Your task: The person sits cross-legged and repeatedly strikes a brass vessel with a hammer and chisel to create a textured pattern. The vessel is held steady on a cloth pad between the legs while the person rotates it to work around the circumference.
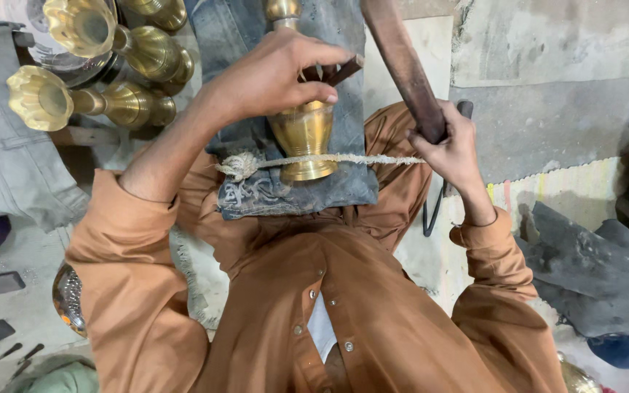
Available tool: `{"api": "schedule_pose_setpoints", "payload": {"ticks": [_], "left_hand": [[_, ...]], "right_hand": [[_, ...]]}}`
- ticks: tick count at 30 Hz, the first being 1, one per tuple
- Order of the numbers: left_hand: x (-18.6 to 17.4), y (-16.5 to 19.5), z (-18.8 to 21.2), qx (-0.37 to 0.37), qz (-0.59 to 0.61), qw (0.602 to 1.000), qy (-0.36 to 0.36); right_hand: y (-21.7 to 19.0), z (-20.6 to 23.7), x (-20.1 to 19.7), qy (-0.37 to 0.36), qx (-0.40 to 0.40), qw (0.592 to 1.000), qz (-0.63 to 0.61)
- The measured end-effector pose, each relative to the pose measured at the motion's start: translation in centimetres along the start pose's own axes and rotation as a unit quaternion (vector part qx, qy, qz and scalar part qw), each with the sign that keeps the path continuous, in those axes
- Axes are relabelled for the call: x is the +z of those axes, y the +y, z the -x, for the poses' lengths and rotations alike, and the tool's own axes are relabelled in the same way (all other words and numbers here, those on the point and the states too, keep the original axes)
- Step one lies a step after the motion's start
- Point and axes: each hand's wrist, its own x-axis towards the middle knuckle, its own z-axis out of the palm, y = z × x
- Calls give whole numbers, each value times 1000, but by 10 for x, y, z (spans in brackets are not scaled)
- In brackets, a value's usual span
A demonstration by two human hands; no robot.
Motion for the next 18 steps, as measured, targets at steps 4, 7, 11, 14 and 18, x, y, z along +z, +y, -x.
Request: {"api": "schedule_pose_setpoints", "payload": {"ticks": [4,7,11,14,18], "left_hand": [[-4,1,-6,6,-17,1000,-21],[-6,1,-7,19,-13,1000,-17],[-6,-1,-7,0,-15,1000,-24],[-5,-3,-6,4,-17,999,-26],[-4,-5,-4,-19,-22,999,-35]], "right_hand": [[0,-10,-4,9,-53,998,44],[-2,-14,-13,3,-62,992,109],[-8,-16,-26,17,-117,979,166],[-11,-19,-34,63,-136,966,208],[-13,-21,-36,121,-86,988,44]]}}
